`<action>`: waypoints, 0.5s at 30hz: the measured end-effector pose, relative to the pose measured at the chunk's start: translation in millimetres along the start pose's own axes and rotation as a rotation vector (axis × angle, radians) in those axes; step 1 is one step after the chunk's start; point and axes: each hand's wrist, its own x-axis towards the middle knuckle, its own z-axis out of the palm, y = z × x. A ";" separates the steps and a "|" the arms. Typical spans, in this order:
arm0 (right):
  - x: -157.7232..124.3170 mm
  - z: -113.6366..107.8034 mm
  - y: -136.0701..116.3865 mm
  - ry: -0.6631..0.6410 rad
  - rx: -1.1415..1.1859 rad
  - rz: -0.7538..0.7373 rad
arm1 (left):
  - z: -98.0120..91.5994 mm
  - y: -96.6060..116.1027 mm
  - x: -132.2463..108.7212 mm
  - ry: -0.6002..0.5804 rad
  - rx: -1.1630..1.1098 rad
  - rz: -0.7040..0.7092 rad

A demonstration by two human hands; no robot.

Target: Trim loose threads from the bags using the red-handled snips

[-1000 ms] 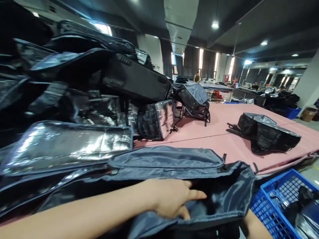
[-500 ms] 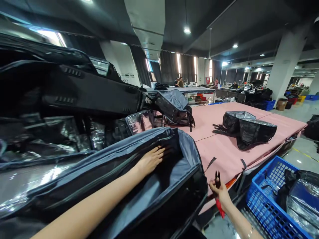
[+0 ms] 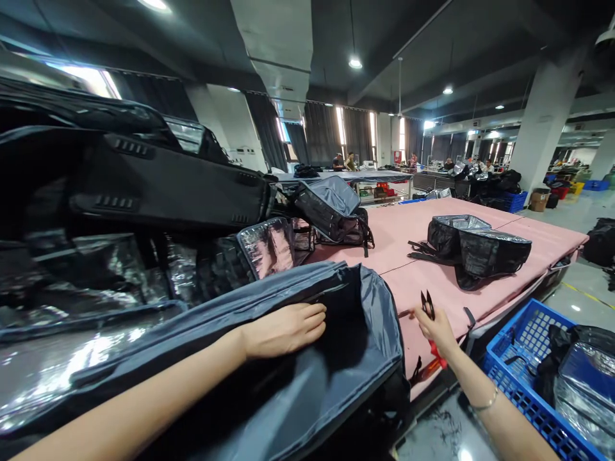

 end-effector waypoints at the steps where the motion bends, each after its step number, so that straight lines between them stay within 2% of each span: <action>1: 12.1 5.2 -20.9 -0.020 -0.034 -0.077 | -8.6 2.0 0.9 0.037 0.056 0.064; 2: 23.8 12.0 -40.6 -0.045 -0.078 -0.162 | -15.6 4.8 2.7 0.081 0.116 0.082; 4: 46.0 29.3 -73.7 -0.151 -0.211 -0.321 | -25.3 11.3 9.2 0.180 0.233 -0.021; 7: 75.9 56.9 -103.6 -0.294 -0.487 -0.447 | -31.0 18.1 22.7 0.195 0.326 -0.178; 11: 100.2 79.4 -114.6 -0.466 -0.683 -0.446 | -33.2 16.9 34.2 0.124 0.331 -0.227; 15: 99.2 84.7 -116.0 -0.516 -0.684 -0.424 | -36.0 15.7 44.9 0.143 0.291 -0.281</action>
